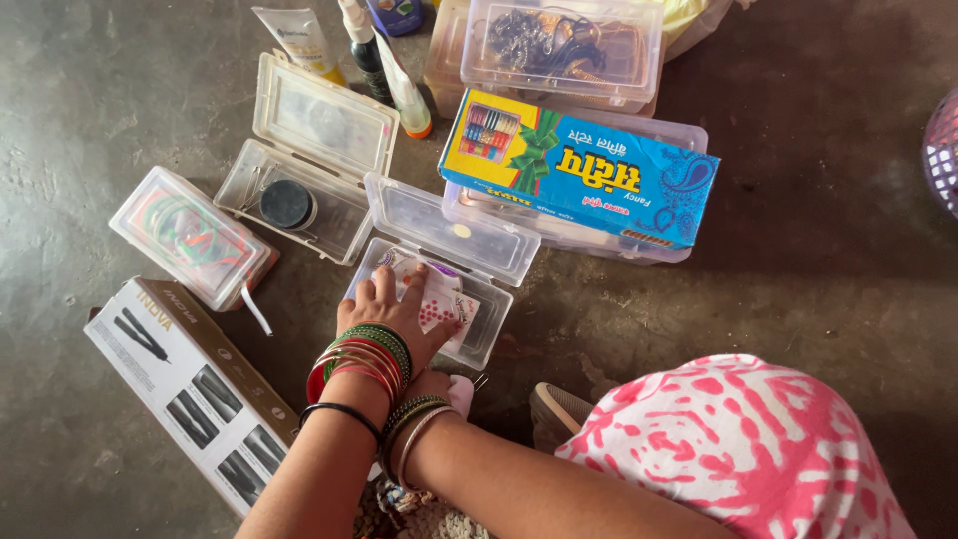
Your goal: The person sits on the floor and organizes various small items, including plastic containers, tubes, and packets, into a clear plastic box. They wipe the items with a white cloth before placing them inside the container.
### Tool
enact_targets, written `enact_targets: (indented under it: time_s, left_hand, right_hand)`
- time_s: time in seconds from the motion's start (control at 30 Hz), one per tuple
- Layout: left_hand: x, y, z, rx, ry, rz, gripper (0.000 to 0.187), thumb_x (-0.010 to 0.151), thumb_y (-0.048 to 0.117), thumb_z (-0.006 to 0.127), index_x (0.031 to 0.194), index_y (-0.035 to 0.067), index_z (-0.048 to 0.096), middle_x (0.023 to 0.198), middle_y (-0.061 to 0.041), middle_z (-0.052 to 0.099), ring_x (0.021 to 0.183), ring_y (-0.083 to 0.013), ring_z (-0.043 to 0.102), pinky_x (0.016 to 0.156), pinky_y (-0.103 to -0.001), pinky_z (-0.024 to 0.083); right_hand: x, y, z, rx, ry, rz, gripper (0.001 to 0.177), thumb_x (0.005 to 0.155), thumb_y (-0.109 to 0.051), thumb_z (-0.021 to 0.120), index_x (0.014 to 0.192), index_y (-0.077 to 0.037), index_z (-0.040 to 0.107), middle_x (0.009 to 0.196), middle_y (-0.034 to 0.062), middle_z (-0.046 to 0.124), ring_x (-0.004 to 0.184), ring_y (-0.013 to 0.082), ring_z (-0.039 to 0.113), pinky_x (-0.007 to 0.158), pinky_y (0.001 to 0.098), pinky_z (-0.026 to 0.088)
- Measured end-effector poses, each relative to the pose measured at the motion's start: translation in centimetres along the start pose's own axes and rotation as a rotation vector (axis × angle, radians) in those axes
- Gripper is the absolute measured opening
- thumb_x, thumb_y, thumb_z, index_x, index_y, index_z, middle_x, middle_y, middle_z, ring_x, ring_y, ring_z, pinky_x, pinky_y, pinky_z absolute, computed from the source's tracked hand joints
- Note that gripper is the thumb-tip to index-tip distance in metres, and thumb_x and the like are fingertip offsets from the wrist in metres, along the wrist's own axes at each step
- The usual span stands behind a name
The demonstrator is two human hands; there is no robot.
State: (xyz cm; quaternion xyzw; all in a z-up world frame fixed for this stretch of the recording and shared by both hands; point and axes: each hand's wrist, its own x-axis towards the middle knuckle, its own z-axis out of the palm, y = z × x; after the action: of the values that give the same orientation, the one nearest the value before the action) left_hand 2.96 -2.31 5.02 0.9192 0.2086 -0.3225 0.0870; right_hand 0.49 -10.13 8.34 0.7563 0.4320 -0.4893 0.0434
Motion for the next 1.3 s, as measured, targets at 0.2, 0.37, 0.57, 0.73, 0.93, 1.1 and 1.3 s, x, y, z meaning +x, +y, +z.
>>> enact_targets:
  time_s: [0.2, 0.37, 0.57, 0.73, 0.93, 1.1, 1.3]
  left_hand:
    - [-0.5, -0.9, 0.9, -0.073, 0.261, 0.100, 0.086, 0.084, 0.071, 0.062, 0.149, 0.019, 0.043, 0.142, -0.015, 0.050, 0.138, -0.0323, 0.043, 0.117, -0.047, 0.032]
    - [0.1, -1.6, 2.0, -0.254, 0.293, 0.150, 0.079, 0.080, 0.052, 0.072, 0.143, 0.013, 0.047, 0.136, -0.016, 0.055, 0.127, -0.0359, 0.053, 0.107, -0.047, 0.041]
    - [0.9, -1.7, 1.8, -0.485, 0.179, 0.296, 0.069, 0.079, 0.035, 0.078, 0.140, 0.015, 0.053, 0.134, -0.013, 0.059, 0.117, -0.0316, 0.063, 0.098, -0.043, 0.052]
    - [0.5, -1.5, 1.2, -0.676, 0.178, 0.257, 0.056, 0.081, 0.033, 0.074, 0.132, 0.014, 0.063, 0.123, -0.009, 0.064, 0.101, -0.0267, 0.072, 0.091, -0.039, 0.057]
    - [0.4, -1.0, 0.3, -0.341, 0.254, 0.245, 0.052, 0.079, 0.054, 0.077, 0.101, 0.007, 0.070, 0.110, -0.013, 0.065, 0.111, -0.0322, 0.063, 0.097, -0.042, 0.050]
    - [2.8, 0.5, 0.6, -0.060, 0.052, 0.166, 0.081, 0.077, 0.071, 0.071, 0.125, 0.007, 0.059, 0.128, -0.018, 0.061, 0.125, -0.0332, 0.057, 0.104, -0.046, 0.046]
    - [3.1, 0.6, 0.5, -0.049, -0.058, 0.119, 0.090, 0.076, 0.074, 0.068, 0.134, 0.007, 0.055, 0.137, -0.015, 0.060, 0.131, -0.0321, 0.057, 0.109, -0.045, 0.046]
  right_hand:
    - [-0.1, -0.3, 0.1, 0.008, -0.004, -0.002, 0.034, 0.090, -0.023, 0.066, 0.118, -0.005, 0.072, 0.122, 0.0232, 0.066, 0.108, 0.0346, 0.070, 0.091, 0.0462, 0.057]
    - [0.1, -0.4, 0.2, 0.010, -0.011, -0.008, 0.033, 0.090, -0.023, 0.066, 0.117, -0.005, 0.072, 0.122, 0.0228, 0.067, 0.108, 0.0342, 0.070, 0.091, 0.0459, 0.057]
    - [0.1, -0.2, 0.2, 0.015, -0.015, -0.004, 0.033, 0.090, -0.022, 0.066, 0.117, -0.005, 0.073, 0.121, 0.0223, 0.068, 0.108, 0.0337, 0.071, 0.092, 0.0456, 0.057]
    - [0.3, -0.1, 0.0, 0.012, -0.012, -0.006, 0.032, 0.090, -0.022, 0.066, 0.117, -0.005, 0.073, 0.121, 0.0219, 0.068, 0.108, 0.0333, 0.071, 0.092, 0.0454, 0.057]
    - [0.5, -0.1, 0.0, 0.007, -0.016, -0.008, 0.032, 0.091, -0.022, 0.066, 0.116, -0.005, 0.074, 0.120, 0.0214, 0.069, 0.108, 0.0328, 0.071, 0.092, 0.0451, 0.057]
    - [0.6, 0.5, 0.0, 0.010, -0.023, 0.011, 0.031, 0.091, -0.022, 0.066, 0.116, -0.006, 0.074, 0.120, 0.0210, 0.070, 0.107, 0.0324, 0.072, 0.092, 0.0449, 0.058]
    - [0.8, 0.2, -0.3, 0.002, -0.028, 0.007, 0.030, 0.091, -0.022, 0.066, 0.116, -0.006, 0.074, 0.120, 0.0205, 0.071, 0.107, 0.0319, 0.072, 0.093, 0.0446, 0.058]
